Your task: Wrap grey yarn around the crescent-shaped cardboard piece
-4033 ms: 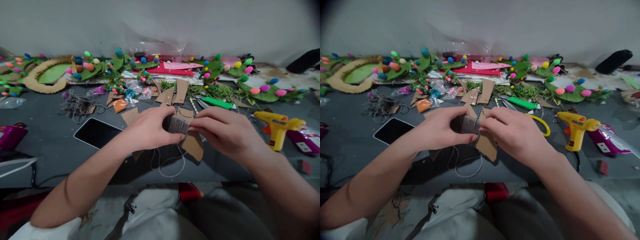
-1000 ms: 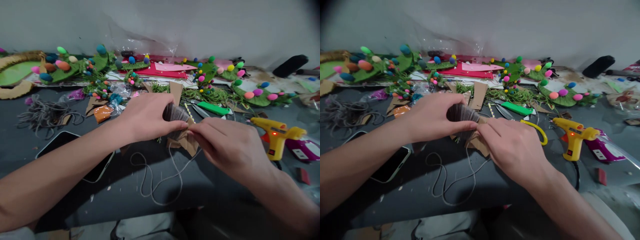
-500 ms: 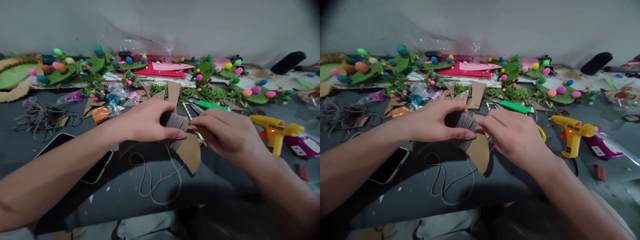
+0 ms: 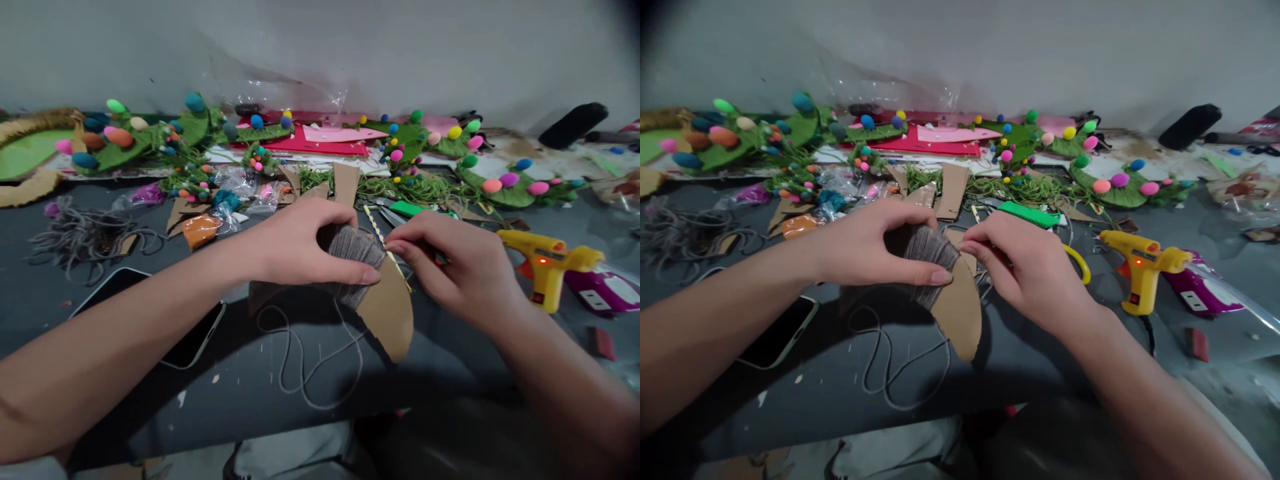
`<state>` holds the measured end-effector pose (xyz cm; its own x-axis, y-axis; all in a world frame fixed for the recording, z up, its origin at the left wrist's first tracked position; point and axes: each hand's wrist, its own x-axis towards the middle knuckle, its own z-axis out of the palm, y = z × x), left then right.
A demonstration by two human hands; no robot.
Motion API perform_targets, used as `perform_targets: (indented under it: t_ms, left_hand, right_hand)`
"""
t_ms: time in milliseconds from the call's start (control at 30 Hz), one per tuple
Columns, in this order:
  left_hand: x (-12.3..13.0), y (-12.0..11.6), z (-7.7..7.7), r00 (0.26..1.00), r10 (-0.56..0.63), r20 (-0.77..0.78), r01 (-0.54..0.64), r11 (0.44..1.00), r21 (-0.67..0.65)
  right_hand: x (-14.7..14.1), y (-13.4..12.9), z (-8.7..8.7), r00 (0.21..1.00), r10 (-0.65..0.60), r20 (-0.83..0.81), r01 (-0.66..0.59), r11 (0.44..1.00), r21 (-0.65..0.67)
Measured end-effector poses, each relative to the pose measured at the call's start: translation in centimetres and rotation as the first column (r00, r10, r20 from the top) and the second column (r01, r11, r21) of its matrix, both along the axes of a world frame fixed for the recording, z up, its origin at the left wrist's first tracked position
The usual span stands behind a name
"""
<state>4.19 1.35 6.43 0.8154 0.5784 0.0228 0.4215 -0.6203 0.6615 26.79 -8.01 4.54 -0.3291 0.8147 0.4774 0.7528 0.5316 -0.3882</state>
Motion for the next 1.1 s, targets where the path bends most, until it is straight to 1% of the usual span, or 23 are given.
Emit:
perform_targets:
  t_ms: [100,233,333,467,600,733,800,867,900,933,967,1033,1100]
  left_hand:
    - [-0.1,0.0,0.0,0.998,0.005,0.058,-0.005,1.000,-0.005]
    - [-0.1,0.1,0.0,0.989,0.038,0.142,-0.032,0.998,-0.046]
    - [-0.2,0.1,0.0,0.984,0.043,0.172,-0.032,0.997,-0.069]
    - [-0.2,0.1,0.1,0.983,0.046,0.177,-0.035,0.997,-0.067]
    - [-0.1,0.1,0.0,0.981,0.045,0.191,-0.034,0.998,-0.060]
    - [0.0,0.0,-0.1,0.969,0.061,0.238,-0.042,0.996,-0.083]
    - [0.0,-0.1,-0.1,0.957,0.105,0.272,-0.073,0.989,-0.125]
    - [0.0,-0.1,-0.2,0.938,0.176,0.299,-0.130,0.977,-0.169]
    - [0.0,-0.1,-0.2,0.929,0.213,0.304,-0.162,0.970,-0.183]
    - [0.0,0.0,-0.3,0.921,0.245,0.302,-0.194,0.963,-0.189]
    - [-0.1,0.1,-0.3,0.916,0.272,0.295,-0.225,0.957,-0.182]
    - [-0.2,0.4,-0.3,0.911,0.310,0.272,-0.280,0.949,-0.143]
    - [-0.3,0.8,-0.4,0.906,0.335,0.260,-0.322,0.942,-0.093]
  right_hand:
    - [-0.5,0.0,-0.6,0.991,-0.047,-0.124,0.041,0.998,-0.049]
    - [-1.3,-0.4,-1.3,0.958,-0.119,-0.260,0.091,0.989,-0.117]
    - [-1.7,-0.8,-1.3,0.943,-0.138,-0.302,0.098,0.985,-0.143]
    - [-1.8,-0.8,-1.2,0.935,-0.156,-0.317,0.121,0.984,-0.128]
    - [-2.0,-0.6,-1.2,0.909,-0.149,-0.388,0.082,0.980,-0.183]
    - [-2.7,-0.9,-1.8,0.834,-0.133,-0.536,-0.015,0.965,-0.263]
    - [-3.2,-1.3,-2.6,0.814,-0.085,-0.574,-0.083,0.962,-0.261]
    - [-3.9,-1.6,-3.6,0.795,-0.089,-0.600,-0.068,0.970,-0.233]
    - [-4.3,-1.8,-4.0,0.778,-0.125,-0.616,-0.018,0.975,-0.220]
    - [-4.7,-1.8,-4.4,0.741,-0.204,-0.640,0.075,0.972,-0.223]
    - [-5.2,-1.9,-4.5,0.722,-0.258,-0.642,0.103,0.958,-0.269]
    - [-6.0,-2.0,-4.5,0.701,-0.296,-0.649,0.109,0.943,-0.313]
    - [-6.5,-2.1,-4.2,0.706,-0.300,-0.641,0.078,0.933,-0.350]
